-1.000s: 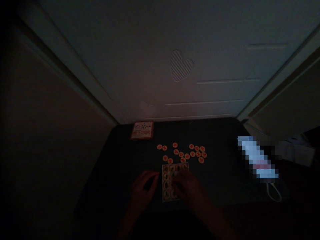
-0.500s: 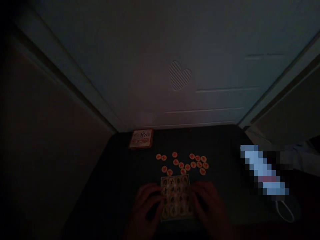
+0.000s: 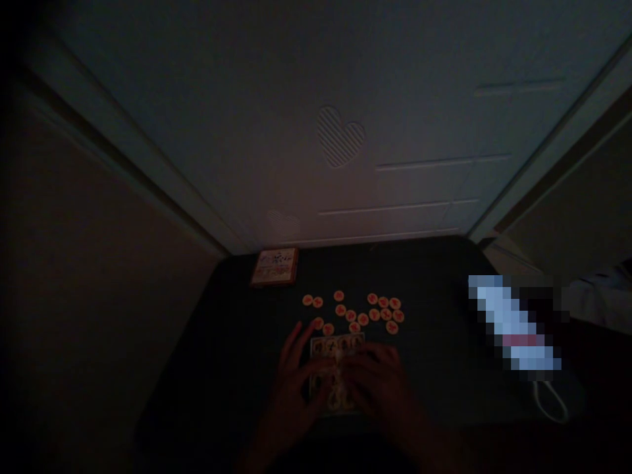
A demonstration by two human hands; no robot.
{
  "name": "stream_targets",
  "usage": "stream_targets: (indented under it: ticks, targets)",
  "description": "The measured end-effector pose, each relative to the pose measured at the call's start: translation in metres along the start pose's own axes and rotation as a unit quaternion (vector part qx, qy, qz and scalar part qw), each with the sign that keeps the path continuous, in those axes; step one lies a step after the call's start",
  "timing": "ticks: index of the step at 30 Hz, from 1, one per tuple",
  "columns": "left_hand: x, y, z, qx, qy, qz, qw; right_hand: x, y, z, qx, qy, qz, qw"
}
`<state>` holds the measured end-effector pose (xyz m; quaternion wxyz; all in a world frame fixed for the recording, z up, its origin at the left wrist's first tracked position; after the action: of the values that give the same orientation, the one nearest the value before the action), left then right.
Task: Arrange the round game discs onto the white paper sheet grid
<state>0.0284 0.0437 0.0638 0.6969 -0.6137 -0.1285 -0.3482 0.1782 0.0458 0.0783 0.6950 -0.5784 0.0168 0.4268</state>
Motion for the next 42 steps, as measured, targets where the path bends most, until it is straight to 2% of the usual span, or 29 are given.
stream_targets:
  ticks: [11,14,16,18,20,22,25,27,30,33,35,37,40,42]
  targets:
    - [-0.002,0.002,0.003,-0.011,-0.015,-0.006,1.0,0.01,0.01,-0.005,-0.02,0.01,0.007,1.0]
    - [-0.004,0.0,0.003,-0.006,-0.021,-0.029,0.999,0.012,0.005,-0.007,0.001,0.011,0.029,1.0]
    - [-0.009,-0.005,0.0,0.015,-0.029,-0.056,0.998,0.019,-0.005,-0.013,0.044,0.037,0.052,0.997]
    - [-0.017,-0.011,-0.004,0.042,-0.039,-0.085,0.995,0.032,-0.016,-0.022,0.09,0.091,0.068,0.989]
    - [-0.025,-0.012,-0.01,0.044,-0.052,-0.115,0.991,0.045,-0.021,-0.034,0.112,0.149,0.072,0.98]
    - [-0.033,-0.008,-0.017,0.016,-0.067,-0.138,0.988,0.053,-0.022,-0.046,0.119,0.183,0.071,0.973]
    - [-0.04,0.005,-0.026,-0.05,-0.084,-0.172,0.98,0.055,-0.012,-0.055,0.082,0.189,0.083,0.975]
    - [-0.044,0.011,-0.029,-0.073,-0.092,-0.186,0.975,0.055,-0.007,-0.058,0.077,0.193,0.092,0.974]
    - [-0.051,0.016,-0.029,-0.075,-0.097,-0.191,0.974,0.055,0.002,-0.058,0.07,0.197,0.099,0.973]
    - [-0.059,0.02,-0.027,-0.053,-0.086,-0.173,0.98,0.051,0.011,-0.05,0.05,0.173,0.106,0.978]
    - [-0.065,0.024,-0.027,-0.032,-0.069,-0.166,0.983,0.048,0.01,-0.044,0.059,0.15,0.104,0.981]
    - [-0.071,0.032,-0.027,-0.037,-0.044,-0.17,0.984,0.046,0.008,-0.039,0.072,0.135,0.1,0.983]
    - [-0.087,0.039,-0.026,-0.026,-0.049,-0.163,0.985,0.046,0.005,-0.035,0.08,0.128,0.099,0.984]
    - [-0.093,0.043,-0.024,-0.038,-0.051,-0.162,0.985,0.048,0.0,-0.034,0.088,0.124,0.098,0.983]
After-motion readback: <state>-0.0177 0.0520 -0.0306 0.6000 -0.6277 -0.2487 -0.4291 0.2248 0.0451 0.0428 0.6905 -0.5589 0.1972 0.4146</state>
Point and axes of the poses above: each hand's wrist, its own z-axis towards the middle knuckle, its own y-axis out of the palm, x = y × z, the point moved 10 cm from there along z, towards the middle knuckle, and after that the axes turned 2 degrees about -z, right-handed, at the moved point
